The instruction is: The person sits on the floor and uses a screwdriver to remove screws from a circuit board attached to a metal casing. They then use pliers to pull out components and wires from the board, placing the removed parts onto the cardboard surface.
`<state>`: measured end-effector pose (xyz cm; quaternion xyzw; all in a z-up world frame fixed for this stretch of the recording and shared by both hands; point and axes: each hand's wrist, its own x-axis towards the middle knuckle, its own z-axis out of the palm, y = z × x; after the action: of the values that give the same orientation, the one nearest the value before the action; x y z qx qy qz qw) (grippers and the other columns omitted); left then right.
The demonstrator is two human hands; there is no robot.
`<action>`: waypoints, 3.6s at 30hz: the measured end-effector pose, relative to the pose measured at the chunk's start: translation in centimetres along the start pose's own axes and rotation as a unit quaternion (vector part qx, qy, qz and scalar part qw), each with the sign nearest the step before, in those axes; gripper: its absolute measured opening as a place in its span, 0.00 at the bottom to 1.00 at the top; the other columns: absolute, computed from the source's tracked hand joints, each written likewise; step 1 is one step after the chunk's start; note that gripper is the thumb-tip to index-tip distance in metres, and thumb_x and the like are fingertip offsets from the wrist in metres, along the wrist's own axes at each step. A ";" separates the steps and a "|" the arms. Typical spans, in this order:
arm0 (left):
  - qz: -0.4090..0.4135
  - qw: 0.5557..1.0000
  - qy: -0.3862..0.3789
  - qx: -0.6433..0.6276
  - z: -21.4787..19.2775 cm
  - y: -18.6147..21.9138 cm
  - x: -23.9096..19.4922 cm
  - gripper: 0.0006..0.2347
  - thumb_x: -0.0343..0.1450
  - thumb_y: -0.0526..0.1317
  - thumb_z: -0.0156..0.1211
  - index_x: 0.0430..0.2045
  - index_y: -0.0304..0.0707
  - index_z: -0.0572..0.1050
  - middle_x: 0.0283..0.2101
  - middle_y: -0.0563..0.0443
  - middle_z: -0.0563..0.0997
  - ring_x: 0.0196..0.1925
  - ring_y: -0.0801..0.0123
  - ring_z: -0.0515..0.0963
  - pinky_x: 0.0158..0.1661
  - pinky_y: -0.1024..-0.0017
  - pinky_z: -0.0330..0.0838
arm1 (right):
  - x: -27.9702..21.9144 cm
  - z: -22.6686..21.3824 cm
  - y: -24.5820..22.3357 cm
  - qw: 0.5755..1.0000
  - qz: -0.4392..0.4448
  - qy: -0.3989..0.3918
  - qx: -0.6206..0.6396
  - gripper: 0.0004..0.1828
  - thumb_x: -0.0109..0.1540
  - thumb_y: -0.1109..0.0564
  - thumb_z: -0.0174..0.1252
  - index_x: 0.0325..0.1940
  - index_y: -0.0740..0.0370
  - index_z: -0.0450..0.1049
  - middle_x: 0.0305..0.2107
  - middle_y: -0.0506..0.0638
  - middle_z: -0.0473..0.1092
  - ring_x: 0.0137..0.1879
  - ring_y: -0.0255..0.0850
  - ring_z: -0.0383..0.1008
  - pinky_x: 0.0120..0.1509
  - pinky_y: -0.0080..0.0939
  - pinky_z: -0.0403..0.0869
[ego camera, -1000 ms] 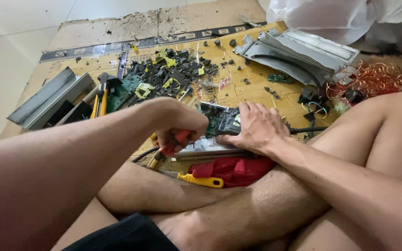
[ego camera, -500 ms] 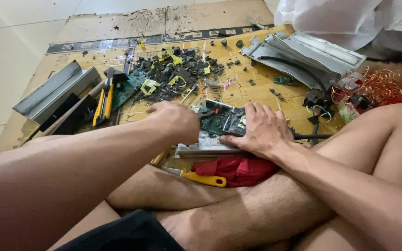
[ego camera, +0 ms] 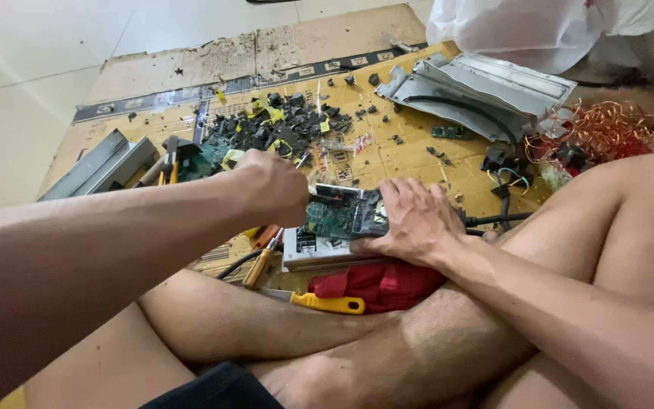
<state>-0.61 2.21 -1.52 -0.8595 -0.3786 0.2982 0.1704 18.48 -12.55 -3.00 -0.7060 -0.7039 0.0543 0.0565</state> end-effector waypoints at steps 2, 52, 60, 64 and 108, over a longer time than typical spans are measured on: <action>-0.028 0.997 -0.049 0.052 -2.8 1.9 -1.9 0.16 0.67 0.49 0.48 0.41 0.55 0.83 0.40 0.58 0.85 0.47 0.56 0.83 0.33 0.48 0.77 | 0.2 0.5 0.2 1.000 -0.004 0.000 0.000 0.48 0.52 0.22 0.63 0.61 0.57 0.64 0.50 0.56 0.71 0.62 0.50 0.72 0.60 0.55 0.70; -0.015 0.894 -0.338 -0.294 -4.2 -0.9 -0.7 0.08 0.67 0.43 0.56 0.23 0.37 0.76 0.17 0.46 0.79 0.19 0.57 0.82 0.23 0.60 0.78 | 0.8 0.2 0.0 0.998 -0.053 0.004 -0.021 0.48 0.51 0.21 0.64 0.56 0.60 0.65 0.46 0.56 0.70 0.58 0.50 0.72 0.58 0.53 0.70; 0.012 0.955 -0.284 -0.081 -5.8 -1.4 -3.0 0.11 0.67 0.42 0.51 0.36 0.35 0.77 0.26 0.47 0.81 0.26 0.62 0.83 0.25 0.66 0.76 | 0.5 1.0 -0.6 0.996 -0.079 0.004 -0.032 0.57 0.47 0.12 0.60 0.60 0.57 0.64 0.47 0.54 0.70 0.61 0.49 0.71 0.58 0.51 0.70; 0.034 0.929 -0.366 0.048 -7.3 2.0 -2.1 0.15 0.74 0.41 0.47 0.52 0.31 0.69 0.41 0.49 0.79 0.40 0.72 0.82 0.36 0.79 0.70 | 0.5 1.0 -0.5 0.997 -0.077 0.004 -0.026 0.56 0.48 0.12 0.59 0.61 0.57 0.64 0.48 0.55 0.70 0.61 0.49 0.70 0.58 0.51 0.70; 0.084 0.957 -0.278 -0.010 0.3 4.5 1.9 0.21 0.68 0.37 0.41 0.51 0.28 0.77 0.46 0.36 0.82 0.54 0.43 0.81 0.48 0.38 0.76 | 0.8 1.1 -1.0 0.997 -0.062 0.014 -0.040 0.52 0.50 0.18 0.63 0.60 0.60 0.65 0.49 0.55 0.70 0.60 0.49 0.71 0.57 0.51 0.71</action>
<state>2.67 0.69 -4.81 -0.7729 -0.3405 0.5349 0.0242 17.33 -11.73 -3.91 -0.6632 -0.7472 0.0125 0.0414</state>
